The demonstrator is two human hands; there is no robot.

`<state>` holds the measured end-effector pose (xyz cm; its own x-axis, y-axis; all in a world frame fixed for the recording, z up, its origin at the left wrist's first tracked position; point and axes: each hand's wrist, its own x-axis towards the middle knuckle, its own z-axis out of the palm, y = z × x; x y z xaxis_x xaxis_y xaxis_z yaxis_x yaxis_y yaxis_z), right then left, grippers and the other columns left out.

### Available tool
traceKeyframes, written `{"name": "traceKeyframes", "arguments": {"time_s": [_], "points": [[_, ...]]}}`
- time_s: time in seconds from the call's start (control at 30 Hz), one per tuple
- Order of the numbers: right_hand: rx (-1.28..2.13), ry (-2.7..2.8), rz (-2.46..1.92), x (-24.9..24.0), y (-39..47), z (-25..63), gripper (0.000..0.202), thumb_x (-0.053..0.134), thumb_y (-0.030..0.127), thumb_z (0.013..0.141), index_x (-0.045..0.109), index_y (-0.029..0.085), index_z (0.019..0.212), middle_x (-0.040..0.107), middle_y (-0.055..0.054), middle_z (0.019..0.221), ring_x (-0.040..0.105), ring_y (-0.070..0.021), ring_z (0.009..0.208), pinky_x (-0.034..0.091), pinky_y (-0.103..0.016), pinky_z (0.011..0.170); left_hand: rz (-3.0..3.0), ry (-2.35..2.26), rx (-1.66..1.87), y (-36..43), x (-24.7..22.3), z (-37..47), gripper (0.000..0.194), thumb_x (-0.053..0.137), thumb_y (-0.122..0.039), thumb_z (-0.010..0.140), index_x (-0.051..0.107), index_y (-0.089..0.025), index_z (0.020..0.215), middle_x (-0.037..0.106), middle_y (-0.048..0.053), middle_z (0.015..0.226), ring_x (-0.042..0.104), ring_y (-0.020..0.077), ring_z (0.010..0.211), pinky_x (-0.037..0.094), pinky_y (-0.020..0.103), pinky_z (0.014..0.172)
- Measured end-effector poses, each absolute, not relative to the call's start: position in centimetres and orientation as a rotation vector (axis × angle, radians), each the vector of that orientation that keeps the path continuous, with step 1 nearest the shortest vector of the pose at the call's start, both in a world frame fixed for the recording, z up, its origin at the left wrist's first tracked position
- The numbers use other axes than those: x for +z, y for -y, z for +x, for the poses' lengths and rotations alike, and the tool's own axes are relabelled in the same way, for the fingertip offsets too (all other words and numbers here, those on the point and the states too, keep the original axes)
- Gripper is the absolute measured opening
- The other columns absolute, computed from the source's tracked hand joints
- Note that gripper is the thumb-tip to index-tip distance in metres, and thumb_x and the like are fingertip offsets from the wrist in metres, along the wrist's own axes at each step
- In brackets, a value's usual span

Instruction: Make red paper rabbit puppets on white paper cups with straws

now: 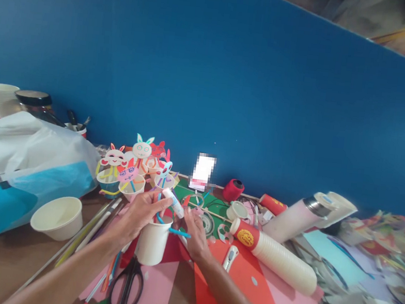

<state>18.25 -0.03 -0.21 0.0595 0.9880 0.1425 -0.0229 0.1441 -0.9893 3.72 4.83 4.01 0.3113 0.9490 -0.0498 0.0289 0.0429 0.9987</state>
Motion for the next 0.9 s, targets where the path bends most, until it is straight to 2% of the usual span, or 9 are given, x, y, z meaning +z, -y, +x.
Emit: {"name": "traceKeyframes", "arguments": {"time_s": [0.1,0.2,0.3,0.47,0.6,0.67,0.8,0.9], "points": [[1.055,1.206,-1.128,-0.06,0.08,18.33,0.045,0.032,0.047,0.086,0.056,0.017,0.062,0.053,-0.003,0.058,0.049,-0.014,0.058,0.038,-0.026,0.058,1.287,-1.001,0.933,-4.93,4.07,3.76,0.032,0.061,-0.04,0.065,0.048,-0.015,0.051,0.043,-0.007,0.044,0.034,0.0047,0.039,0.026,0.016,0.038],[1.074,1.179,-1.044,0.02,-0.01,18.34,0.029,0.046,0.045,0.081,0.053,0.019,0.073,0.053,0.0,0.064,0.048,-0.0124,0.059,0.039,-0.024,0.057,1.233,-0.986,0.943,-5.0,4.1,3.8,0.03,0.061,-0.039,0.064,0.047,-0.015,0.051,0.043,-0.007,0.044,0.036,0.0051,0.04,0.028,0.016,0.039],[1.117,1.157,-0.999,-0.04,-0.15,18.3,0.024,0.055,0.042,0.076,0.051,0.019,0.077,0.051,0.002,0.064,0.047,-0.0105,0.057,0.037,-0.022,0.054,1.247,-0.979,0.948,-5.1,3.77,3.76,0.029,0.062,-0.037,0.064,0.047,-0.015,0.051,0.044,-0.006,0.044,0.036,0.0049,0.039,0.028,0.016,0.039],[1.032,1.224,-1.111,0.02,-0.08,18.4,0.036,0.039,0.042,0.085,0.051,0.016,0.062,0.051,0.001,0.058,0.045,-0.0108,0.055,0.035,-0.023,0.055,1.291,-1.013,0.946,-5.03,3.49,3.72,0.031,0.062,-0.041,0.061,0.047,-0.016,0.05,0.042,-0.006,0.042,0.036,0.0053,0.037,0.027,0.017,0.038],[1.043,1.208,-1.174,0.11,-0.02,18.5,0.045,0.03,0.044,0.088,0.054,0.016,0.061,0.053,-0.001,0.056,0.047,-0.0117,0.053,0.036,-0.025,0.056,1.255,-0.995,0.939,-4.77,3.96,3.94,0.033,0.062,-0.042,0.061,0.048,-0.015,0.048,0.044,-0.006,0.041,0.036,0.0052,0.037,0.028,0.017,0.038],[1.06,1.214,-1.13,0.11,-0.05,18.49,0.042,0.032,0.046,0.086,0.054,0.017,0.065,0.053,-0.001,0.059,0.047,-0.0116,0.055,0.036,-0.024,0.057,1.232,-0.981,0.948,-4.73,4.1,4.03,0.031,0.062,-0.041,0.061,0.049,-0.015,0.05,0.046,-0.005,0.043,0.038,0.0056,0.038,0.029,0.017,0.038],[1.127,1.218,-1.043,0.14,-0.1,18.37,0.028,0.05,0.045,0.078,0.051,0.017,0.072,0.051,0.002,0.062,0.044,-0.0099,0.054,0.035,-0.022,0.052,1.241,-1.019,0.986,-4.78,3.99,4.01,0.03,0.064,-0.041,0.058,0.05,-0.015,0.05,0.047,-0.006,0.042,0.039,0.0057,0.037,0.029,0.017,0.038],[1.092,1.248,-1.088,0.31,0.03,18.32,0.031,0.046,0.044,0.081,0.049,0.017,0.066,0.047,0.002,0.057,0.04,-0.0089,0.051,0.032,-0.021,0.049,1.26,-1.05,0.995,-4.78,3.84,3.94,0.032,0.065,-0.042,0.056,0.049,-0.016,0.048,0.046,-0.006,0.04,0.038,0.0058,0.036,0.028,0.018,0.038]]}}
